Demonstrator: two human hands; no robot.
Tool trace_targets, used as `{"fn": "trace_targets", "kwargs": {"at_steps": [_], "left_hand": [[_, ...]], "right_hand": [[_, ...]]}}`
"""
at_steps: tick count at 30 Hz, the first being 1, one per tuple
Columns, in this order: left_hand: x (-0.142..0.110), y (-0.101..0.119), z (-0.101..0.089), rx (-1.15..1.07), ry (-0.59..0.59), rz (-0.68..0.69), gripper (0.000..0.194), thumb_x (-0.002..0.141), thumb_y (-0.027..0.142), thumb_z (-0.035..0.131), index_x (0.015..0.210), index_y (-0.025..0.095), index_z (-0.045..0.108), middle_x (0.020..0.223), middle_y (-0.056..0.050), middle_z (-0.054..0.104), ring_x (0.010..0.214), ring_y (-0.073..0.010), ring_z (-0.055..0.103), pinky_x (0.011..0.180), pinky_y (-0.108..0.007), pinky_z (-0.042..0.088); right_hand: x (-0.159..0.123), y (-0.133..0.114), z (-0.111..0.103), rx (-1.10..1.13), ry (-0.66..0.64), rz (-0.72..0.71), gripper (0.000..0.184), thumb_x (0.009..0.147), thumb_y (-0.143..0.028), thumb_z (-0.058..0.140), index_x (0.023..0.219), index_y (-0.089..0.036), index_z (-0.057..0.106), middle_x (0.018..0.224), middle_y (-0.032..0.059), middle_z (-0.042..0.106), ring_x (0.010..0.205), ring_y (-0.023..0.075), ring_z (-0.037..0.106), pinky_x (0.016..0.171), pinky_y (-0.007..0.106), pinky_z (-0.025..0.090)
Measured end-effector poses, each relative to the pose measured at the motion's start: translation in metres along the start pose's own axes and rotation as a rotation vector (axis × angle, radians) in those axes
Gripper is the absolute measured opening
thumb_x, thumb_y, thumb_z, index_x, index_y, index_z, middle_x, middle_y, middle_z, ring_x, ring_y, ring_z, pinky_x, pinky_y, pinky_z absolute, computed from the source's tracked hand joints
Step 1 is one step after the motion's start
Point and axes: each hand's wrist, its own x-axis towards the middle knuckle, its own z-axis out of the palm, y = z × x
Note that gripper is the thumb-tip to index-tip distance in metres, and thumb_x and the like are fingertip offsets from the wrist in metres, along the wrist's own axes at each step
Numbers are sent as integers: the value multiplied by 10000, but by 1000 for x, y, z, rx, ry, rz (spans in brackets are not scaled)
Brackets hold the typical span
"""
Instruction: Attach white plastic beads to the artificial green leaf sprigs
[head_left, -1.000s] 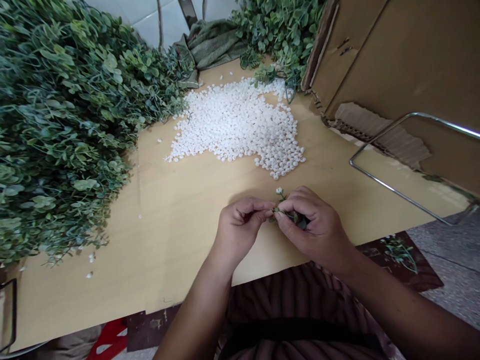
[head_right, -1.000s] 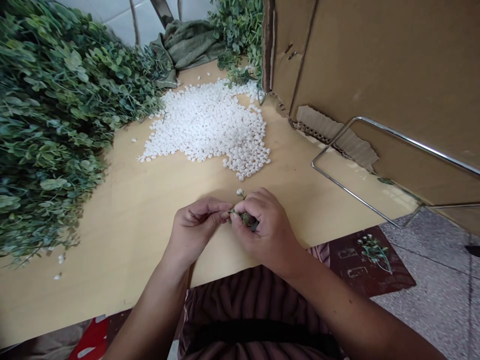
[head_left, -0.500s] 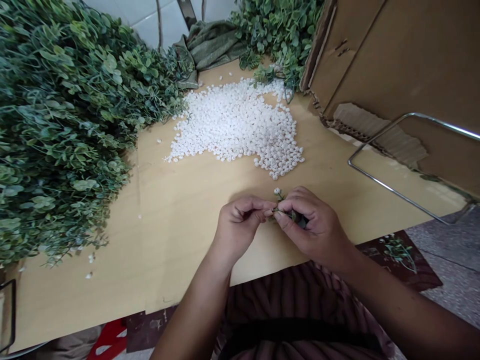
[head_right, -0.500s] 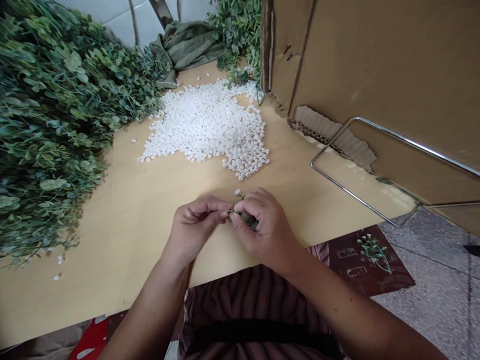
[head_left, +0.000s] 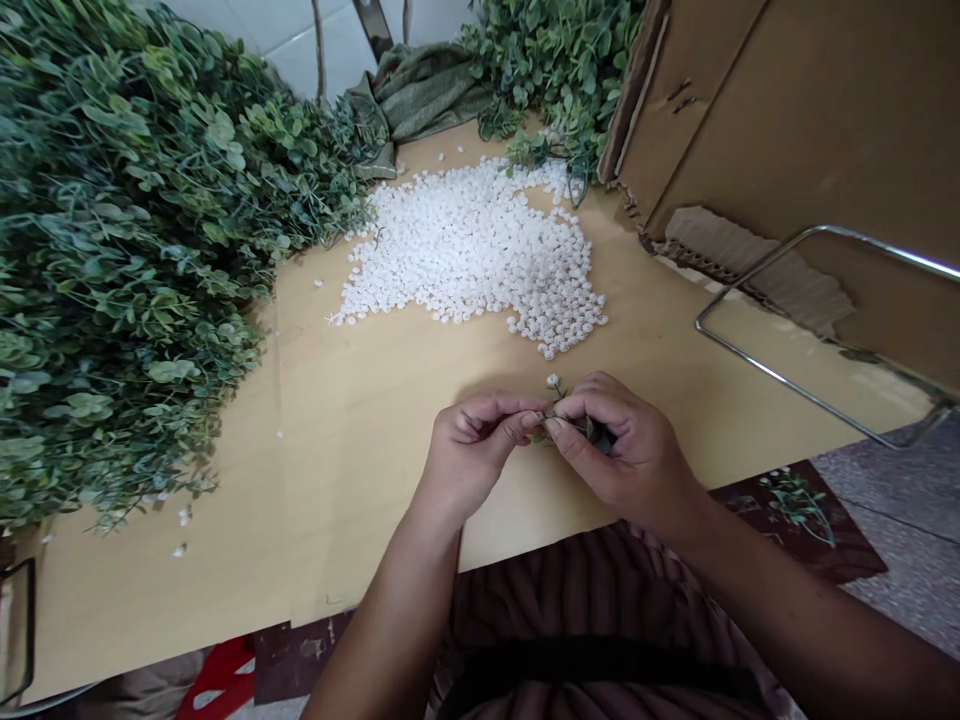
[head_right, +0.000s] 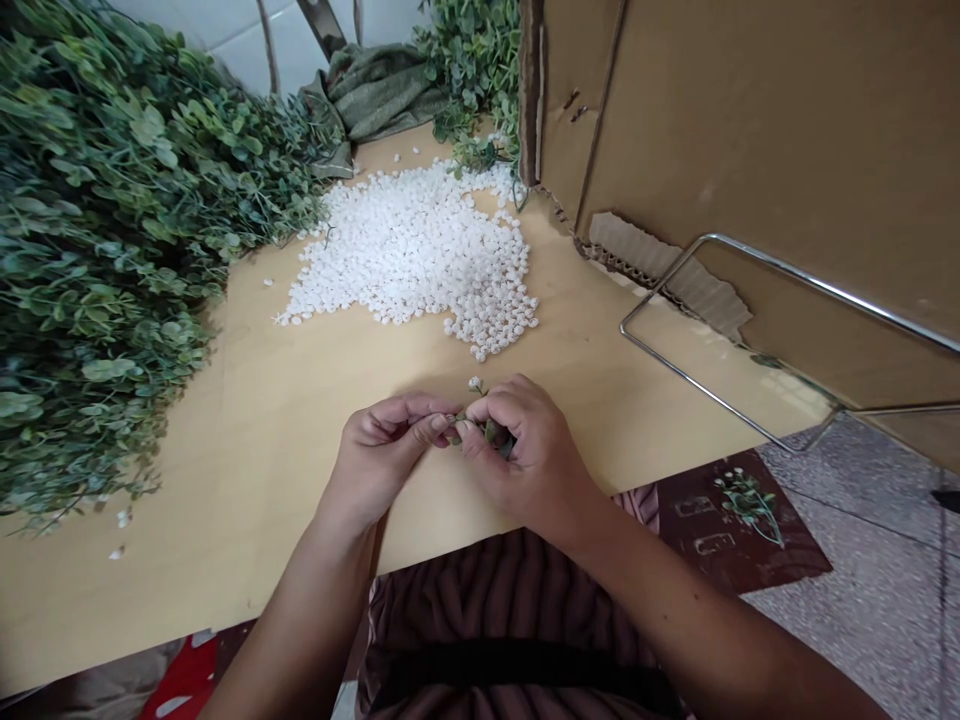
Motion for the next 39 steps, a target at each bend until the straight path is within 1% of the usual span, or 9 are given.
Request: {"fn": "trace_targets", "kwargs": {"at_steps": [4, 7, 11, 14, 18, 23, 33, 39], "left_hand": [[1, -1, 4, -5, 28, 11, 27, 633, 158, 743, 655, 170, 732, 599, 5, 666, 513, -75, 543, 537, -206, 489], [0, -1, 9, -5, 73, 22, 29, 643, 148, 728, 650, 176, 729, 587, 13, 661, 515, -71, 538, 541, -196, 485], [-2, -5, 18, -65, 149, 57, 21, 664, 174, 719, 673, 191, 728, 624, 12, 683, 582, -84, 583, 611, -205, 509], [-3, -8, 23, -94, 179, 65, 28, 680, 206, 716, 698, 192, 732, 687, -4, 709, 647, -108, 621, 669, -233, 532], [-2, -11, 25, -95, 185, 72, 35, 686, 205, 712, 707, 190, 737, 719, -15, 722, 688, -121, 639, 704, -244, 541], [-1, -10, 27, -82, 179, 89, 40, 680, 172, 709, 697, 194, 737, 714, -9, 726, 696, -118, 645, 712, -235, 537], [0, -9, 27, -79, 167, 54, 36, 673, 212, 726, 701, 193, 735, 716, -15, 732, 667, -125, 646, 694, -260, 544], [0, -9, 27, -97, 149, 46, 31, 672, 206, 727, 699, 193, 737, 707, -10, 729, 656, -114, 638, 688, -245, 536]], "right_hand": [[0, 0, 1, -20, 14, -2, 132, 802, -109, 519, 707, -193, 559, 635, 17, 536, 657, 173, 486, 609, 320, 420], [0, 0, 2, -18, 53, 5, 126, 799, -112, 522, 710, -197, 551, 653, 18, 530, 674, 173, 494, 614, 315, 428], [0, 0, 2, 28, 90, 23, 122, 819, -129, 522, 723, -200, 549, 677, 20, 530, 690, 170, 504, 629, 309, 440], [1, -1, 0, 64, 96, 46, 118, 832, -139, 524, 737, -202, 555, 685, 16, 529, 683, 163, 510, 626, 301, 443], [0, -1, -1, 81, 123, 61, 101, 831, -145, 534, 749, -195, 565, 700, 18, 527, 689, 163, 510, 636, 307, 444], [0, -1, -1, 77, 146, 58, 96, 827, -135, 532, 759, -190, 571, 696, 16, 512, 682, 160, 506, 620, 302, 439], [0, -2, -1, 105, 139, 66, 119, 831, -147, 523, 728, -203, 542, 667, 8, 500, 663, 160, 495, 618, 299, 442], [0, -2, -2, 114, 149, 56, 122, 828, -132, 530, 726, -197, 549, 675, 7, 498, 657, 150, 487, 608, 284, 430]]}}
